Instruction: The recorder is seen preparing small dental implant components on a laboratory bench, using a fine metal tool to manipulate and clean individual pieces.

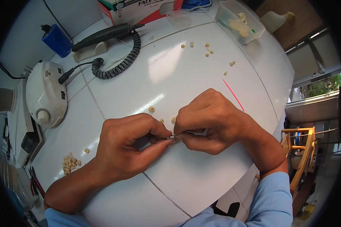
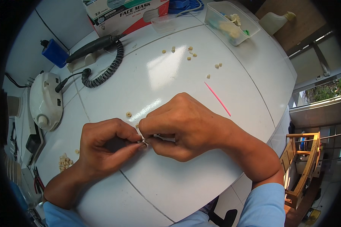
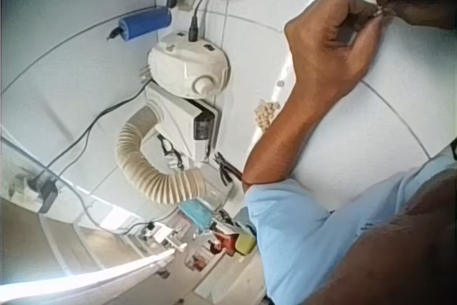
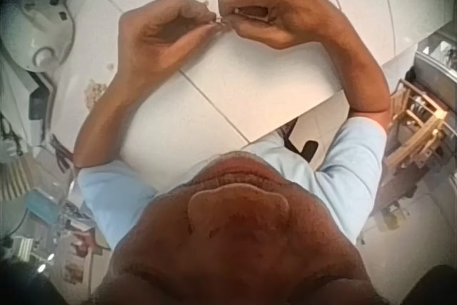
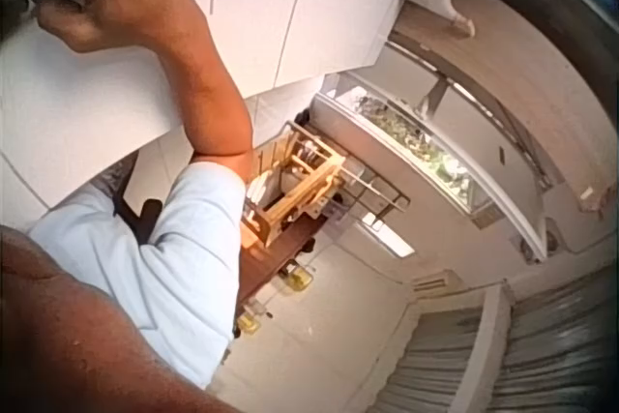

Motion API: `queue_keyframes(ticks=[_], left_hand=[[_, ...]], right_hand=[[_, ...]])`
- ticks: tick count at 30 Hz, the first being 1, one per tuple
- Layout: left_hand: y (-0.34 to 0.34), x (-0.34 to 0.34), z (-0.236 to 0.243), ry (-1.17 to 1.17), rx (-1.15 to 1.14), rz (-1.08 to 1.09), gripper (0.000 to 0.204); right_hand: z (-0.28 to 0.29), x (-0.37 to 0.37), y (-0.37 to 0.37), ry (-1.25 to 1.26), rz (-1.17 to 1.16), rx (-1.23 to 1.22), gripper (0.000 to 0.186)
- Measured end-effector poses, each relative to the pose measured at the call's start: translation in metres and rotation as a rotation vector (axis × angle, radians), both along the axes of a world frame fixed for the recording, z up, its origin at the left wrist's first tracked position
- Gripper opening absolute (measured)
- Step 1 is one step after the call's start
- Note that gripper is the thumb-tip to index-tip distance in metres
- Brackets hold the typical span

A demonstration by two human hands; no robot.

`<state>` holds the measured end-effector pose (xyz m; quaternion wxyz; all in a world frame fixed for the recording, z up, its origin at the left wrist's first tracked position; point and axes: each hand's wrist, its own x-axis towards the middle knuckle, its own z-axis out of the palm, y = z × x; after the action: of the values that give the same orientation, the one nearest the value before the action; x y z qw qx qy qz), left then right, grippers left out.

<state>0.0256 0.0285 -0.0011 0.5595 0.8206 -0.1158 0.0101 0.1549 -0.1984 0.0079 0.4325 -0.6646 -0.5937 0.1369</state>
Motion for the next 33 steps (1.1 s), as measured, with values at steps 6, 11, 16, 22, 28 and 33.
queue_keyframes(ticks=[6,11,16,22,28,33], left_hand=[[-0.0004,0.0002,0.0006,0.01,-0.014,0.004,0.014],[0.0012,0.0015,-0.0024,-0.025,0.0,-0.011,0.016],[0.0011,0.001,-0.0041,-0.07,0.023,-0.018,0.019],[-0.0001,0.0011,-0.006,-0.09,0.022,0.001,0.021],[-0.0009,0.0006,-0.0047,-0.087,0.036,0.01,0.021],[-0.0013,0.0005,-0.006,-0.075,0.03,0.011,0.022]], right_hand=[[-0.0003,-0.001,0.0009,-0.012,0.002,-0.011,0.013],[0.0014,0.0013,-0.0006,-0.028,0.004,-0.035,0.013],[-0.0025,-0.0006,-0.0024,0.087,0.047,-0.012,0.012],[0.0,-0.003,0.0005,0.068,0.041,0.006,0.016],[0.0011,-0.0038,-0.0002,0.073,0.04,-0.013,0.015],[0.0015,-0.0022,-0.0011,0.065,0.047,-0.031,0.017]])
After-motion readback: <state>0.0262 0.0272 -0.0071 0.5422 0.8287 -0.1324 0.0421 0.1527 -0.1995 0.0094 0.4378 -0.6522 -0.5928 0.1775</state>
